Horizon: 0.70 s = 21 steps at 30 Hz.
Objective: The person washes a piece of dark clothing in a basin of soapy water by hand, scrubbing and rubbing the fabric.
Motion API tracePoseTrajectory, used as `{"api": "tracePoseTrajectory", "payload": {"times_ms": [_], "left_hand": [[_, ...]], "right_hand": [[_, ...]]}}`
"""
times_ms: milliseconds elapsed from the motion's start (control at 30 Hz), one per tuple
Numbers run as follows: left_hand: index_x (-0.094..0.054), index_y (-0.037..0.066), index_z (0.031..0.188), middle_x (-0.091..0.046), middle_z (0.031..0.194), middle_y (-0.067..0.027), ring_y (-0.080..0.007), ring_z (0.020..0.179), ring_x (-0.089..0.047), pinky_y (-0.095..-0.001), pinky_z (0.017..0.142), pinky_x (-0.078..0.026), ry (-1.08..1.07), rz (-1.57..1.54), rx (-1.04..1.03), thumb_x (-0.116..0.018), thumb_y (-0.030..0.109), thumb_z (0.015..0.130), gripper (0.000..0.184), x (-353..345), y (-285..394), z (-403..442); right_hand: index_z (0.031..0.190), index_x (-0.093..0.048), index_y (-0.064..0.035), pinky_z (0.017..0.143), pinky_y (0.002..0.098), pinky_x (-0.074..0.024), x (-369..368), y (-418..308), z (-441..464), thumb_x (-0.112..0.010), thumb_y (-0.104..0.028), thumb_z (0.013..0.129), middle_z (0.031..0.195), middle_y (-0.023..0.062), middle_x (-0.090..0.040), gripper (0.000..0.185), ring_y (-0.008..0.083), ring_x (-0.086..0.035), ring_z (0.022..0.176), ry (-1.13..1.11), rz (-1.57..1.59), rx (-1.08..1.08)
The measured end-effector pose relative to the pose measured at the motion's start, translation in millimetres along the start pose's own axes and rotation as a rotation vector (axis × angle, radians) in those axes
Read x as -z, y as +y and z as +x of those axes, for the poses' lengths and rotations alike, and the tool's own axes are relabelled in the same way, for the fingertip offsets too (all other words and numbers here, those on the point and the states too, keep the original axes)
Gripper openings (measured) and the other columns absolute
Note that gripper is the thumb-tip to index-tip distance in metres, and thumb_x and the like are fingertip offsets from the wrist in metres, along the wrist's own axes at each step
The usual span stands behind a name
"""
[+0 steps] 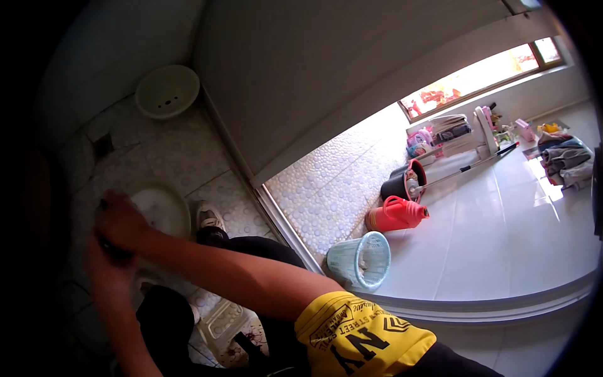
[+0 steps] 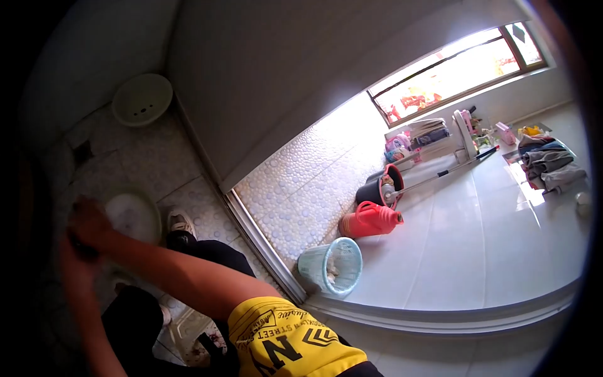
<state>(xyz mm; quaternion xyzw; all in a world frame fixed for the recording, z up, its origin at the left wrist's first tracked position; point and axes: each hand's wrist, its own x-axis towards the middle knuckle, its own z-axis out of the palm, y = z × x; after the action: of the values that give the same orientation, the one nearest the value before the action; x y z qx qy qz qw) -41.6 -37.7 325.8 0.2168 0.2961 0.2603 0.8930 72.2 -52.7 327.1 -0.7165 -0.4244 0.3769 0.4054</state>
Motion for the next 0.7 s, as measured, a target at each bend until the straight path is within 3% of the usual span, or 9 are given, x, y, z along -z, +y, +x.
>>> {"api": "tracePoseTrajectory", "payload": {"times_ms": [67, 167, 233, 367, 433, 500, 567, 633, 700], "left_hand": [[-0.048, 0.006, 0.128, -0.053, 0.124, -0.0103, -0.0231, 0.114, -0.053, -0.0403, 0.094, -0.045, -0.031, -0.092, 0.031, -0.043, 0.036, 0.095, 0.045, -3, -1, -2], [-0.047, 0.004, 0.130, -0.052, 0.127, -0.0101, -0.0230, 0.115, -0.053, -0.0396, 0.095, -0.044, -0.050, 0.089, -0.031, -0.040, 0.037, 0.096, 0.047, -14, 1, -3], [-0.044, 0.003, 0.133, -0.050, 0.131, -0.0104, -0.0234, 0.116, -0.053, -0.0385, 0.097, -0.043, 0.116, 0.034, 0.062, -0.034, 0.036, 0.097, 0.050, -25, 6, -8], [-0.039, 0.003, 0.138, -0.046, 0.135, -0.0123, -0.0237, 0.122, -0.048, -0.0388, 0.099, -0.040, 0.175, -0.051, 0.091, -0.031, 0.034, 0.100, 0.050, -43, 8, -8], [-0.034, 0.004, 0.141, -0.041, 0.140, -0.0117, -0.0226, 0.125, -0.045, -0.0375, 0.102, -0.038, -0.169, 0.008, 0.047, -0.032, 0.037, 0.100, 0.053, -32, 4, -6], [-0.032, 0.004, 0.142, -0.040, 0.141, -0.0114, -0.0223, 0.126, -0.044, -0.0372, 0.103, -0.038, -0.077, 0.040, 0.009, -0.032, 0.038, 0.100, 0.054, -16, 0, -10], [-0.031, 0.004, 0.143, -0.038, 0.142, -0.0112, -0.0221, 0.128, -0.042, -0.0368, 0.103, -0.037, 0.018, 0.066, -0.027, -0.032, 0.039, 0.100, 0.055, -3, -3, -9], [-0.030, 0.005, 0.144, -0.039, 0.142, -0.0115, -0.0236, 0.129, -0.041, -0.0373, 0.104, -0.037, -0.198, 0.118, -0.109, -0.031, 0.041, 0.100, 0.057, 7, -1, -6], [-0.029, 0.003, 0.144, -0.038, 0.143, -0.0122, -0.0240, 0.130, -0.039, -0.0373, 0.106, -0.035, -0.303, 0.112, -0.090, -0.031, 0.042, 0.099, 0.059, 18, 7, -2]], "right_hand": [[0.112, -0.051, 0.0017, 0.090, 0.0509, -0.0432, -5, -11, -9, -0.050, -0.022, 0.084, 0.116, 0.0300, -0.051, 0.036, 0.0495, -0.052, 0.103, 0.050, -0.087, -0.001], [0.116, -0.047, 0.0002, 0.089, 0.0521, -0.0428, -1, -14, -11, -0.048, -0.023, 0.088, 0.117, 0.0307, -0.048, 0.037, 0.0483, -0.052, 0.102, 0.051, -0.085, -0.088], [0.121, -0.042, -0.0007, 0.089, 0.0521, -0.0420, 6, -14, -13, -0.045, -0.025, 0.091, 0.119, 0.0314, -0.044, 0.039, 0.0475, -0.051, 0.103, 0.005, -0.050, -0.132], [0.121, -0.043, -0.0011, 0.088, 0.0518, -0.0425, 11, -18, -16, -0.047, -0.027, 0.090, 0.117, 0.0296, -0.047, 0.040, 0.0453, -0.051, 0.105, 0.068, 0.021, -0.122], [0.121, -0.043, -0.0004, 0.088, 0.0513, -0.0429, -4, -7, -10, -0.048, -0.027, 0.090, 0.115, 0.0285, -0.048, 0.041, 0.0439, -0.051, 0.104, 0.116, -0.004, -0.114], [0.120, -0.043, 0.0021, 0.088, 0.0490, -0.0435, -16, -5, -3, -0.051, -0.024, 0.088, 0.116, 0.0269, -0.049, 0.042, 0.0412, -0.052, 0.102, 0.138, -0.161, 0.004], [0.120, -0.043, 0.0030, 0.088, 0.0482, -0.0436, -17, -14, -10, -0.052, -0.021, 0.087, 0.116, 0.0264, -0.048, 0.042, 0.0407, -0.051, 0.101, 0.129, -0.199, -0.020], [0.119, -0.043, 0.0038, 0.088, 0.0474, -0.0436, -4, -40, -24, -0.054, -0.018, 0.086, 0.117, 0.0259, -0.048, 0.041, 0.0401, -0.051, 0.100, 0.120, -0.230, -0.036], [0.105, -0.058, 0.0058, 0.092, 0.0427, -0.0411, 6, -53, -35, -0.054, -0.018, 0.080, 0.115, 0.0200, -0.051, 0.034, 0.0359, -0.047, 0.109, 0.270, -0.001, -0.129]]}}
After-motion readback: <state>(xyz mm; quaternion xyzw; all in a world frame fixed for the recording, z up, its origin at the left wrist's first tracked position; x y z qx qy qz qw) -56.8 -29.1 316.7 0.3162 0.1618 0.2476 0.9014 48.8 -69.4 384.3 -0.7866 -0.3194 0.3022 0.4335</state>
